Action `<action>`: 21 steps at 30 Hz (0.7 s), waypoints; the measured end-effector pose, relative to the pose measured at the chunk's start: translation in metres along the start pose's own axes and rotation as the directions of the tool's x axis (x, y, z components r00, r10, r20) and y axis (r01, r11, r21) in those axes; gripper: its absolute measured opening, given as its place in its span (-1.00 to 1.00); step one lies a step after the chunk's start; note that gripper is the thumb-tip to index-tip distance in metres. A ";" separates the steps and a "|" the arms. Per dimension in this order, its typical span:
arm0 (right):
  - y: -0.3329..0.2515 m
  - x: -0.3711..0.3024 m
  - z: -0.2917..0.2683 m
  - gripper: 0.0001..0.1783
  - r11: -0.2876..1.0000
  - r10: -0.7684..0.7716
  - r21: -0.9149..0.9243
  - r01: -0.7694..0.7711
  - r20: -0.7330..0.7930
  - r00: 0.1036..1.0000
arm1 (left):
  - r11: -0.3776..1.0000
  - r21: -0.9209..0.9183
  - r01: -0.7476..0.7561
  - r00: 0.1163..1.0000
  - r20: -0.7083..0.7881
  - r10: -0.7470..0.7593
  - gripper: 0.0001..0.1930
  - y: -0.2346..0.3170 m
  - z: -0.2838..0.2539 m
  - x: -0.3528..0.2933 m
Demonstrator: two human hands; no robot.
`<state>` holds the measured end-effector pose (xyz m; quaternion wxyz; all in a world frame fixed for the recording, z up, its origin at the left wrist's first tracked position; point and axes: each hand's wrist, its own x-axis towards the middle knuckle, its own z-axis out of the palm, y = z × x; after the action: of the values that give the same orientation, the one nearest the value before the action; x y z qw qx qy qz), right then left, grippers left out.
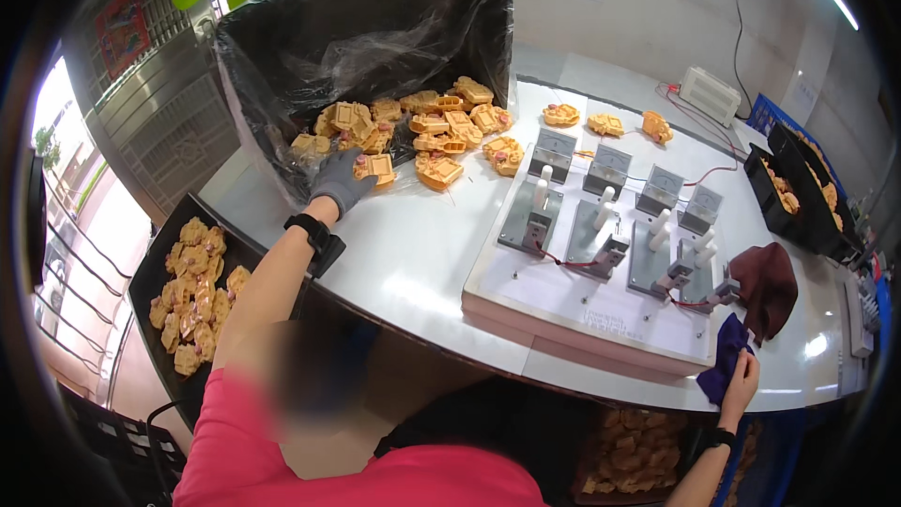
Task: Assembling plastic toy components using a testing or assembly fixture at a factory workbench.
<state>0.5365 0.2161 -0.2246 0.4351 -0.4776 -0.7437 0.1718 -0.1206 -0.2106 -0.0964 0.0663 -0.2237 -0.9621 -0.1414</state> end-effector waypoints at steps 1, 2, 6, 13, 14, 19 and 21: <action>0.013 0.001 -0.003 -0.67 1.000 0.011 0.010 -0.011 0.009 1.000 | 1.000 0.008 -0.008 1.000 0.010 0.008 -0.26 -0.001 0.005 0.012; 0.014 0.001 -0.003 -0.67 1.000 0.005 0.011 -0.005 0.010 1.000 | 0.999 0.022 0.048 0.998 0.047 -0.049 -0.20 -0.006 0.010 0.021; 0.009 -0.001 -0.004 -0.67 0.999 0.039 -0.009 -0.038 0.025 0.999 | 0.989 -0.079 0.127 0.977 0.184 -0.110 0.00 -0.024 0.024 0.045; 0.011 -0.004 -0.011 -0.68 0.998 0.065 -0.028 -0.065 0.004 0.998 | 0.997 -0.076 -0.027 1.000 0.003 0.027 -0.17 -0.004 0.027 0.019; 0.009 -0.003 -0.009 -0.68 0.998 0.058 -0.013 -0.058 0.015 0.998 | 0.995 -0.083 -0.059 0.998 -0.038 0.056 -0.25 -0.004 0.030 0.015; 0.000 0.001 -0.006 -0.66 0.998 0.062 0.007 -0.063 0.031 0.998 | 0.852 -0.493 -0.177 0.983 -0.136 0.126 -0.41 0.008 0.013 -0.026; -0.001 0.000 -0.009 -0.63 0.999 0.052 -0.008 -0.052 0.028 0.998 | 0.570 -0.805 -0.167 0.985 -0.108 0.136 -0.54 0.023 0.001 -0.052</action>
<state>0.5439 0.2141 -0.2190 0.4183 -0.4960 -0.7376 0.1870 -0.0642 -0.2116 -0.1020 -0.0149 -0.3081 -0.7675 -0.5620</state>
